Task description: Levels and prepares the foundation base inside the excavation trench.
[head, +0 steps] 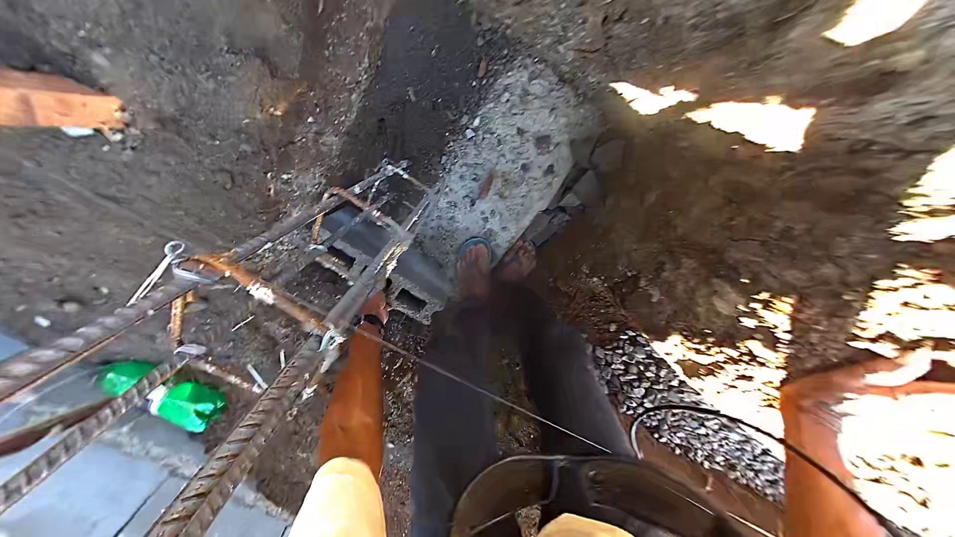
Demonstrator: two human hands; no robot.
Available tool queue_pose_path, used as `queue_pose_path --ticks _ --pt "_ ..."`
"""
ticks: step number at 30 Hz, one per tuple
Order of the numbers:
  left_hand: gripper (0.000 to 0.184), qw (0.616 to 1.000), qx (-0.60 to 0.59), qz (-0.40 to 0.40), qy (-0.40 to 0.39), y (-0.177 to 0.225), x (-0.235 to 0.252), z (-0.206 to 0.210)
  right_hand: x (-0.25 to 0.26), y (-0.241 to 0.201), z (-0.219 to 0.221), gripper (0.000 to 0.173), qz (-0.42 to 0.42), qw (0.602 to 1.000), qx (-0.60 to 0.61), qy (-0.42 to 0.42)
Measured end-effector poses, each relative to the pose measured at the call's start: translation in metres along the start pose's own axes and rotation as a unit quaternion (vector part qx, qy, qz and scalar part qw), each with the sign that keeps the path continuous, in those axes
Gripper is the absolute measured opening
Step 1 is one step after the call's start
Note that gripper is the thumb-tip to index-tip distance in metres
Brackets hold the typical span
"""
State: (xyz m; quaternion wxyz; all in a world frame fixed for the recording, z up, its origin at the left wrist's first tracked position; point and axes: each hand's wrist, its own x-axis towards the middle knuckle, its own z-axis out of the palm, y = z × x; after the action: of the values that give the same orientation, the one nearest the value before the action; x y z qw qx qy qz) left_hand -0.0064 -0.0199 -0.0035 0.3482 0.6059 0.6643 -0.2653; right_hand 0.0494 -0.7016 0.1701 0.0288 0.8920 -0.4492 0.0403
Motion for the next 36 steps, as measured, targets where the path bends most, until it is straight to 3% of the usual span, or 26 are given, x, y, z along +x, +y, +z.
queue_pose_path --ticks 3,5,8,12,15,20,23,25,27,29,33,36 --pt "0.077 0.998 0.032 0.039 0.022 -0.003 -0.045 0.0 0.01 0.008 0.008 0.09 -0.023 0.998 0.002 0.063" --pt "0.087 0.992 0.099 0.077 0.011 0.002 -0.092 -0.008 0.009 -0.005 -0.007 0.089 -0.015 0.998 -0.026 0.052" --pt "0.069 0.974 0.171 0.148 -0.03 0.019 -0.176 -0.025 0.01 -0.008 -0.014 0.092 0.007 0.998 -0.052 0.019" --pt "0.045 0.946 0.172 0.206 -0.182 0.034 -0.248 -0.055 0.012 -0.011 -0.019 0.092 0.04 0.996 -0.074 -0.022" --pt "0.044 0.935 0.216 0.219 -0.176 0.052 -0.305 -0.07 0.006 -0.039 -0.05 0.089 0.034 0.996 -0.05 -0.065" --pt "0.056 0.901 0.301 0.225 -0.217 0.061 -0.323 -0.09 0.01 -0.035 -0.064 0.094 0.034 0.994 -0.005 -0.103" --pt "0.092 0.876 0.366 0.232 -0.212 0.065 -0.349 -0.085 0.02 -0.052 -0.089 0.095 0.046 0.997 0.047 -0.051" --pt "0.112 0.875 0.383 0.242 -0.17 0.059 -0.356 -0.073 0.03 -0.096 -0.114 0.076 0.012 0.991 0.125 -0.043" --pt "0.114 0.877 0.392 0.245 -0.13 0.058 -0.356 -0.064 0.046 -0.147 -0.13 0.058 -0.056 0.98 0.159 -0.106" --pt "0.111 0.875 0.407 0.238 -0.109 0.058 -0.353 -0.06 0.07 -0.192 -0.124 0.053 -0.127 0.967 0.161 -0.151" --pt "0.111 0.872 0.424 0.223 -0.103 0.056 -0.348 -0.061 0.12 -0.278 -0.102 0.073 -0.137 0.951 0.175 -0.217" --pt "0.107 0.881 0.406 0.216 -0.108 0.052 -0.347 -0.067 0.139 -0.303 -0.078 0.099 -0.125 0.946 0.171 -0.247"
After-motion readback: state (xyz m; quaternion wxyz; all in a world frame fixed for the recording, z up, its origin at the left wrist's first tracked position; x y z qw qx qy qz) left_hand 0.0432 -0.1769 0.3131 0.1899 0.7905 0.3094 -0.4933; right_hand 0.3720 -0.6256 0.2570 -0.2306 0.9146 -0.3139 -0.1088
